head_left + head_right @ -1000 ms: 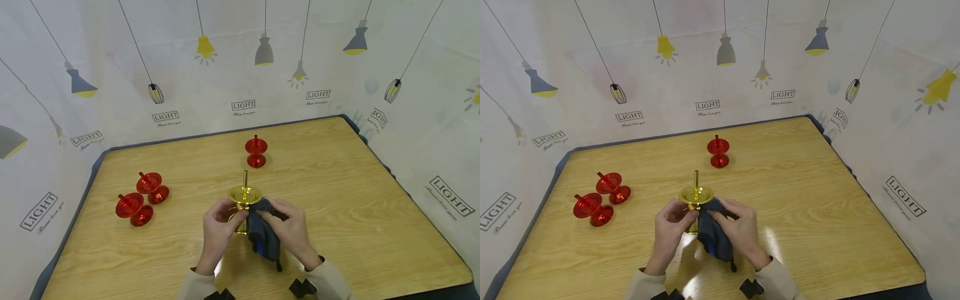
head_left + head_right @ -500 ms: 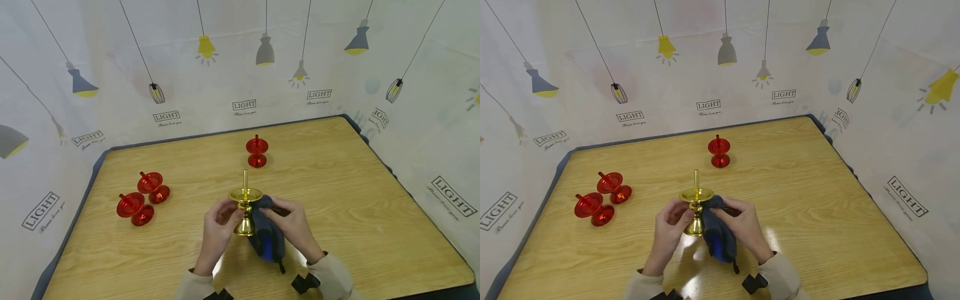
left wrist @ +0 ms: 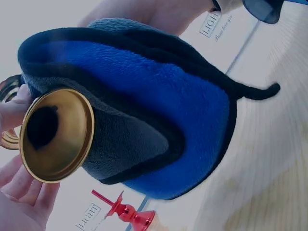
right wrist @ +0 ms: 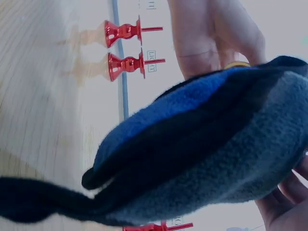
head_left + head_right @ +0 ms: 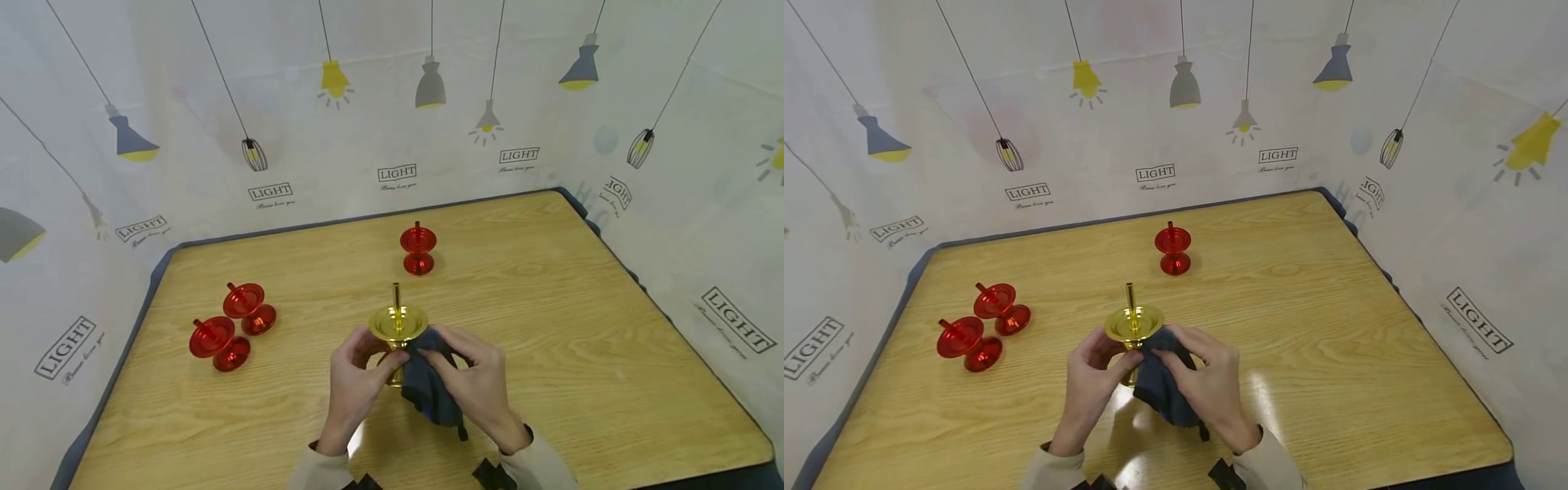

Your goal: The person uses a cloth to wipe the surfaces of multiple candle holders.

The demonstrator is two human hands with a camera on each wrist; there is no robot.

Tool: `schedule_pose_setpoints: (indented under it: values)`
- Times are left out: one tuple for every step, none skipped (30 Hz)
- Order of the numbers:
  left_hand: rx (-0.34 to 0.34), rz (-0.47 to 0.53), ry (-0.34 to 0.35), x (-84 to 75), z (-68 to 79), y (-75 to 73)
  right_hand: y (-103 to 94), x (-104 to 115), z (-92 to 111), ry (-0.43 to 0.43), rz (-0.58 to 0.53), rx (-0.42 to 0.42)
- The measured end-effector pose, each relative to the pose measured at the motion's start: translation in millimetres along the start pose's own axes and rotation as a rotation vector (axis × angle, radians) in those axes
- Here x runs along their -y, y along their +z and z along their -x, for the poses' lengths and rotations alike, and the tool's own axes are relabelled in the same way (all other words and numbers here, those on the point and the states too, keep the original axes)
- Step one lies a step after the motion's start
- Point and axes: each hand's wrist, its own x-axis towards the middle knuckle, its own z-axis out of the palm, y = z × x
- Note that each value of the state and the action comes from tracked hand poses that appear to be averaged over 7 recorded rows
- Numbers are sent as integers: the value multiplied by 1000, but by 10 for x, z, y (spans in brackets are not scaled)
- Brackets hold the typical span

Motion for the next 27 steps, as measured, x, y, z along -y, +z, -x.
schedule_pose_setpoints:
  values:
    - [3, 9, -8, 4, -1, -14, -1, -11, -9, 8, -26, 12]
    - [9, 22, -12, 7, -1, -28, -4, -25, -20, 20, -56, 29]
    - [16, 33, -15, 13, 0, -42, -11, -43, -30, 42, -94, 51]
    - [26, 42, -17, 19, 1, -55, -21, -63, -41, 66, -134, 74]
    - [39, 51, -15, 26, 1, -67, -33, -82, -50, 99, -170, 98]
    - [53, 62, -18, 33, 2, -78, -46, -101, -57, 132, -203, 123]
    - [69, 72, -22, 39, 2, -88, -60, -119, -64, 162, -232, 146]
    - [85, 87, -32, 43, 2, -97, -74, -136, -69, 193, -252, 166]
    - [100, 104, -43, 47, 1, -106, -87, -150, -72, 223, -267, 180]
    - [114, 123, -55, 48, -1, -113, -96, -164, -74, 247, -278, 191]
    - [124, 141, -69, 48, -1, -120, -103, -173, -76, 271, -283, 201]
    - [132, 155, -82, 46, 2, -126, -106, -180, -77, 290, -289, 209]
    - [135, 165, -95, 45, 4, -130, -106, -185, -76, 308, -294, 211]
    - [132, 171, -102, 43, 4, -129, -102, -190, -73, 318, -293, 209]
    - [123, 164, -99, 40, 4, -125, -95, -189, -70, 321, -295, 202]
    - [108, 154, -92, 36, 4, -116, -83, -189, -65, 315, -294, 192]
    - [89, 137, -80, 34, 5, -105, -69, -184, -60, 302, -282, 173]
    - [70, 115, -58, 33, 4, -90, -51, -181, -56, 272, -261, 153]
    - [49, 94, -34, 33, 3, -72, -30, -171, -54, 235, -234, 127]
    - [30, 70, 1, 35, 1, -52, -7, -160, -52, 188, -200, 101]
    - [12, 44, 35, 38, 2, -35, 15, -147, -51, 138, -163, 74]
    - [-1, 24, 65, 38, 6, -15, 33, -135, -48, 92, -119, 48]
    - [-9, -5, 94, 42, 10, 1, 51, -122, -45, 45, -74, 22]
    - [-13, -29, 116, 44, 12, 14, 66, -110, -41, 6, -42, 3]
    - [-14, -47, 129, 46, 15, 23, 77, -99, -36, -19, -18, -14]
    - [-14, -62, 137, 48, 16, 28, 85, -94, -30, -38, 0, -25]
    - [-15, -72, 133, 50, 16, 28, 89, -90, -25, -43, 7, -30]
